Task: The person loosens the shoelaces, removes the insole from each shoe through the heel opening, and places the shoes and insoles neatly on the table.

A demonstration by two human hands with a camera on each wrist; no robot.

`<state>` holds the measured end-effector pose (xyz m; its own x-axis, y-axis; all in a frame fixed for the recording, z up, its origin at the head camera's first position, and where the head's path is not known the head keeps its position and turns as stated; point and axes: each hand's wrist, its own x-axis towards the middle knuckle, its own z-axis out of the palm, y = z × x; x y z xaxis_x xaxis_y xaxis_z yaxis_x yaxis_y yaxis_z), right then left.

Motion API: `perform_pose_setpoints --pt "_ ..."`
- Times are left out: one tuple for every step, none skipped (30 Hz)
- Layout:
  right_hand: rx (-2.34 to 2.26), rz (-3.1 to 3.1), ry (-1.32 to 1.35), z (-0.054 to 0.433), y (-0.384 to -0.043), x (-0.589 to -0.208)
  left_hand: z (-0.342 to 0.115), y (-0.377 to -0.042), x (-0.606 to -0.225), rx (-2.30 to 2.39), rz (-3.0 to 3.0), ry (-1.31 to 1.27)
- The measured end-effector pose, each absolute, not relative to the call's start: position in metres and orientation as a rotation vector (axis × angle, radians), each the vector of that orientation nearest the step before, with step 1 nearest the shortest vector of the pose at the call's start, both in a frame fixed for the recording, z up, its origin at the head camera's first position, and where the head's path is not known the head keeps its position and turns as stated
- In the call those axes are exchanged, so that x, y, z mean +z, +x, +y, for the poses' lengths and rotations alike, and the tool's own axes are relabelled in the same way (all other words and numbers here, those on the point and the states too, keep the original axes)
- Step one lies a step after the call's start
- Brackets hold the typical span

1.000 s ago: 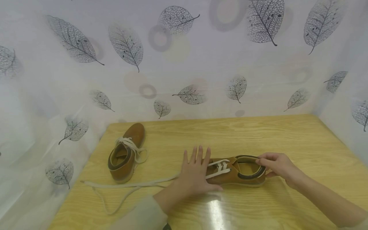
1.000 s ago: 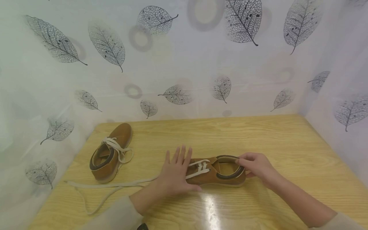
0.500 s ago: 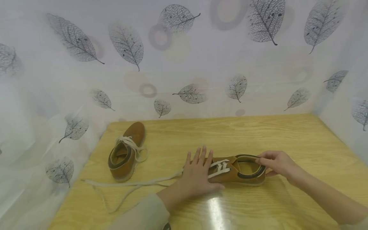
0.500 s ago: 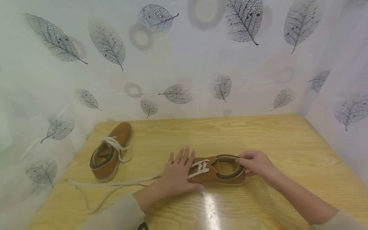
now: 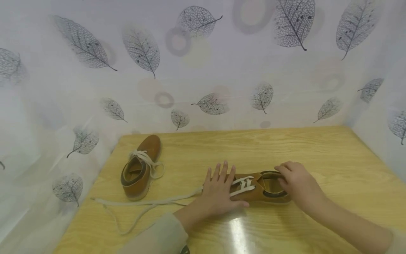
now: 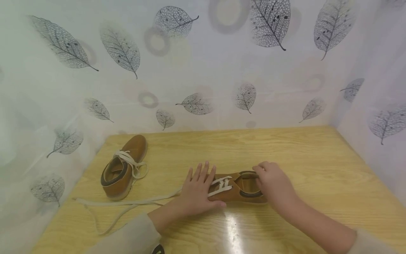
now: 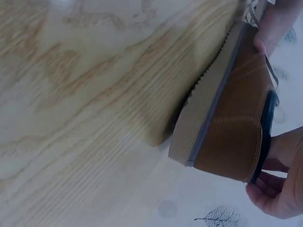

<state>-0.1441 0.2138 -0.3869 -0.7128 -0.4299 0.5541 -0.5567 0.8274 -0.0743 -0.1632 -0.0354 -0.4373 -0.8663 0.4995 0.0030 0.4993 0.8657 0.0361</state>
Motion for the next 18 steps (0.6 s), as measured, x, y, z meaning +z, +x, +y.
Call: perform_pose_setpoints --pt "0.257 -2.415 0.772 0.213 -0.144 -0.388 -0.035 -0.163 -0.437 0.057 3.027 0.809" --pt "0.217 -2.367 0.821 0.212 -0.144 -0.389 -0.035 -0.163 -0.437 0.053 3.026 0.806" --pt "0.19 -2.326 0.875 0.211 -0.144 -0.389 -0.035 -0.163 -0.437 0.047 3.025 0.801" --pt "0.173 -2.287 0.93 0.211 -0.144 -0.39 -0.034 -0.163 -0.436 0.046 3.022 0.8" --pt "0.166 -2.257 0.983 0.211 -0.145 -0.391 -0.033 -0.163 -0.436 0.042 3.021 0.799" --pt "0.166 -2.225 1.036 0.211 -0.146 -0.392 -0.033 -0.163 -0.436 0.034 3.021 0.798" --pt "0.165 -2.201 1.086 0.212 -0.147 -0.392 -0.032 -0.163 -0.436 0.026 3.022 0.799" --pt "0.17 -2.185 1.131 0.213 -0.148 -0.393 -0.032 -0.163 -0.436 0.021 3.022 0.8" --pt "0.169 -2.176 1.168 0.213 -0.15 -0.393 -0.032 -0.163 -0.436 0.018 3.022 0.803" --pt "0.158 -2.181 1.195 0.214 -0.151 -0.393 -0.032 -0.163 -0.436 0.013 3.022 0.807" --pt "0.139 -2.198 1.211 0.214 -0.151 -0.393 -0.032 -0.163 -0.436 0.007 3.023 0.81" --pt "0.105 -2.232 1.212 0.214 -0.152 -0.392 -0.033 -0.162 -0.437 0.005 3.021 0.812" --pt "0.075 -2.28 1.207 0.213 -0.152 -0.39 -0.033 -0.162 -0.437 0.003 3.021 0.812" --pt "0.045 -2.343 1.199 0.212 -0.152 -0.388 -0.033 -0.162 -0.437 -0.001 3.021 0.81" --pt "0.013 -2.405 1.184 0.21 -0.152 -0.386 -0.034 -0.162 -0.437 -0.008 3.021 0.807" --pt "-0.012 -2.473 1.162 0.207 -0.152 -0.383 -0.034 -0.161 -0.437 -0.013 3.022 0.806" --pt "-0.032 -2.541 1.136 0.205 -0.152 -0.38 -0.034 -0.161 -0.437 -0.022 3.027 0.803" --pt "-0.048 -2.612 1.106 0.202 -0.152 -0.378 -0.034 -0.161 -0.436 -0.03 3.031 0.801"
